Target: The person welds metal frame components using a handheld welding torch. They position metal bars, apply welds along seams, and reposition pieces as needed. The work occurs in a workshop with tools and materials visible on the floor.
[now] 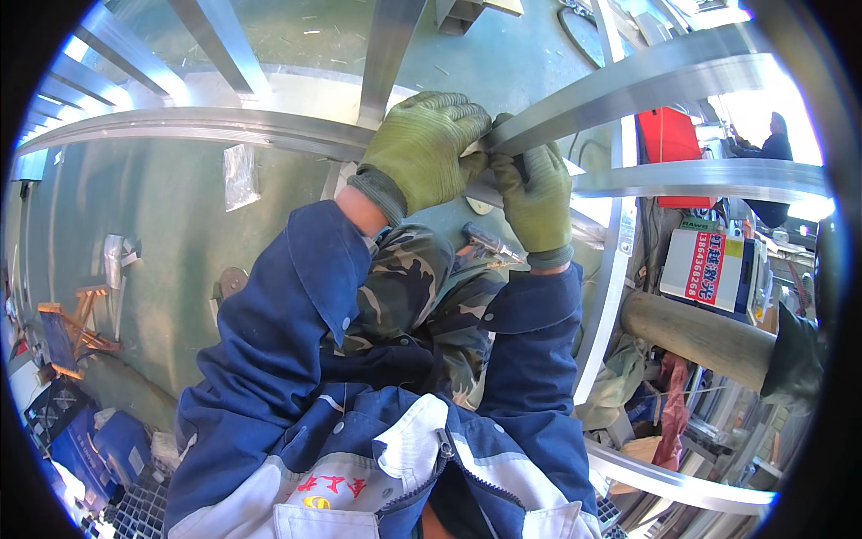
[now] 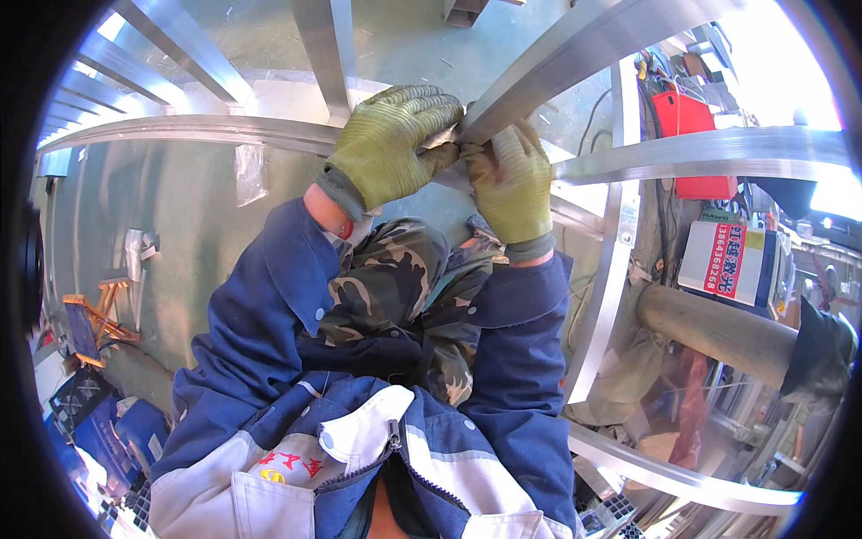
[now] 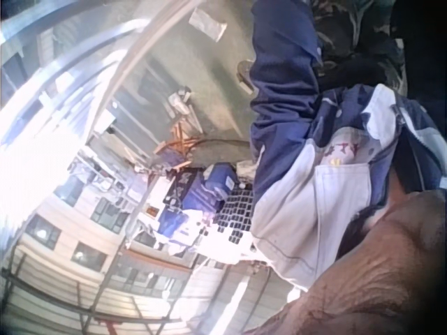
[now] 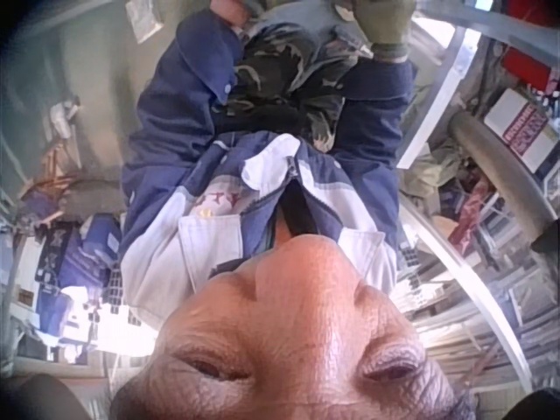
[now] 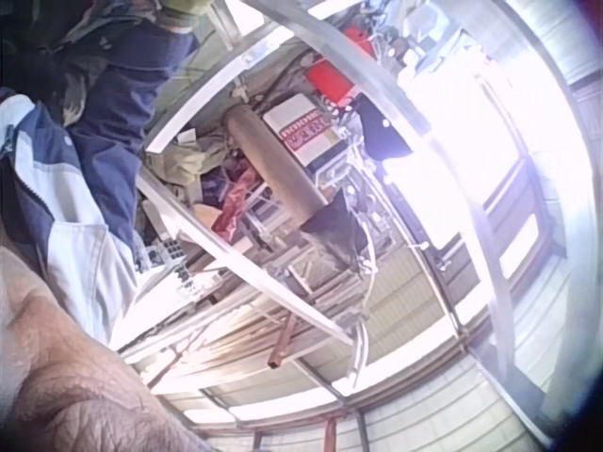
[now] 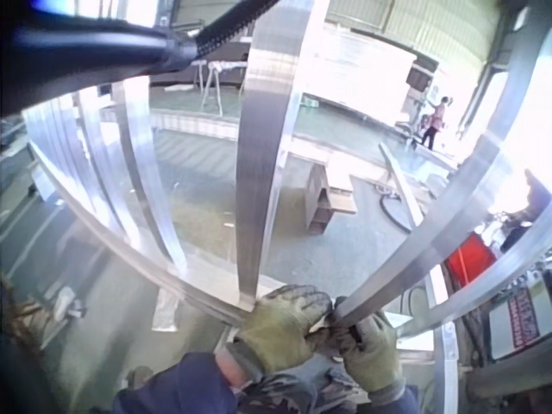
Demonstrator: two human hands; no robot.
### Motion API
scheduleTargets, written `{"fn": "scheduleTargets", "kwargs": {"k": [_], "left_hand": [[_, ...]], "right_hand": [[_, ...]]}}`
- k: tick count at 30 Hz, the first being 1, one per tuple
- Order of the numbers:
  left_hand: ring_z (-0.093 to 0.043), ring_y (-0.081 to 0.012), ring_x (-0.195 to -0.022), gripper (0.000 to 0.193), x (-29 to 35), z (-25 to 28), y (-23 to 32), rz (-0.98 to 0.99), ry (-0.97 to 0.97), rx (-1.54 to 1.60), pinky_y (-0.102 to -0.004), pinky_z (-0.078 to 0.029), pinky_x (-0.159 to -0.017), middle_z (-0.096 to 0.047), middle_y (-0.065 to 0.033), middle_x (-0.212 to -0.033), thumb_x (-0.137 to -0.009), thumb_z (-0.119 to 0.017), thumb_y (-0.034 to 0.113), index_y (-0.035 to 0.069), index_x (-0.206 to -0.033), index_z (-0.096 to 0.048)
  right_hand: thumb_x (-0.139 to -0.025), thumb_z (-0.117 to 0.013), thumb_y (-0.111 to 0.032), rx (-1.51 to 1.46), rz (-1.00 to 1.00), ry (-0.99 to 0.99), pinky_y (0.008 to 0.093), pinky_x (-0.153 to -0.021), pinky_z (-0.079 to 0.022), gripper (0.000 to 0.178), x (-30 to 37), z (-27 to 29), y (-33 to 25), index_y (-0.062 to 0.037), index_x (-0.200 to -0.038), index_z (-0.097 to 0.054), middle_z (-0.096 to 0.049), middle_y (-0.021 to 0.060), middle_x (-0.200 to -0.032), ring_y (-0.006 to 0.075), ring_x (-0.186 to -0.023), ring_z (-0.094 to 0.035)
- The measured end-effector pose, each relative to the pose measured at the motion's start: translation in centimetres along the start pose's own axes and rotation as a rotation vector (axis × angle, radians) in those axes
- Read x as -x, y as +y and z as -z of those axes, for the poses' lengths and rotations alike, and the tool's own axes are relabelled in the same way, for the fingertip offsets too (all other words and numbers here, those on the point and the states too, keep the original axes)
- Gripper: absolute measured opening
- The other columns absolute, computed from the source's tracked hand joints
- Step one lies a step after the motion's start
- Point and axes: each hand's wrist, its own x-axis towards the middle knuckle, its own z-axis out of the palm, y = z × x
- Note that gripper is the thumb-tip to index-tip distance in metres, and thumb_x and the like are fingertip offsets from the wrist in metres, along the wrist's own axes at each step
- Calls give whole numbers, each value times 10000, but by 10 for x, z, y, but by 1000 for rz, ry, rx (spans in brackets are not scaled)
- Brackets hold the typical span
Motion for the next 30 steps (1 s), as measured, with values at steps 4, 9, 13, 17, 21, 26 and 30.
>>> {"fn": "scheduleTargets", "kwargs": {"k": [4, 9, 13, 17, 21, 26, 30], "left_hand": [[-703, -370, -1044, 355, 0, -1, 1, -9, 54, -12, -465, -573, -941, -758, -130, -1099, -788, -804, 217, 84, -1114, -759], [-701, -367, -991, 319, -2, -3, 4, 25, 49, 6, -468, -573, -899, -754, -125, -1043, -781, -793, 191, 82, -1079, -760], [-701, -361, -978, 296, -2, -3, 5, 12, 61, -5, -471, -572, -886, -753, -122, -1030, -783, -786, 181, 81, -1060, -757], [-697, -364, -981, 285, -1, -4, 5, 18, 53, -6, -472, -567, -889, -749, -121, -1038, -798, -778, 181, 85, -1065, -755], [-694, -365, -990, 299, -3, 1, 7, 53, -8, -43, -470, -563, -894, -747, -121, -1048, -805, -780, 188, 82, -1083, -752], [-693, -369, -1046, 329, -3, 1, 5, 3, -35, -49, -465, -562, -927, -752, -124, -1100, -829, -790, 191, 91, -1141, -751], [-691, -370, -1112, 347, -1, 6, -4, -72, -59, -9, -456, -560, -981, -751, -127, -1180, -859, -780, 143, 102, -1203, -750]], "right_hand": [[-867, -689, -68, 13, 3, -2, 478, -802, -543, 155, 1, -2, 1, -76, -1022, -706, -711, 143, -993, 398, -967, -662], [-884, -677, -100, 54, 50, 27, 489, -804, -537, 132, 2, -5, 4, -73, -1010, -703, -709, 141, -966, 400, -965, -662], [-891, -685, -88, 71, 56, 38, 484, -790, -538, 123, 2, -7, 4, -66, -1010, -704, -712, 141, -962, 398, -948, -665], [-895, -699, -80, 80, 73, 58, 483, -772, -538, 107, 1, -7, 3, -62, -1000, -706, -713, 145, -955, 400, -924, -670], [-891, -719, -83, 49, 54, 52, 483, -773, -541, 99, 2, -8, 3, -58, -986, -709, -716, 155, -962, 404, -918, -676], [-894, -711, -71, 39, 49, 8, 462, -811, -559, 154, 2, -1, 9, -45, -1046, -720, -722, 186, -1029, 418, -938, -683], [-945, -665, -61, -142, -104, -55, 420, -854, -565, 258, 5, 8, 8, -24, -1197, -699, -715, 183, -1034, 360, -951, -705]]}}
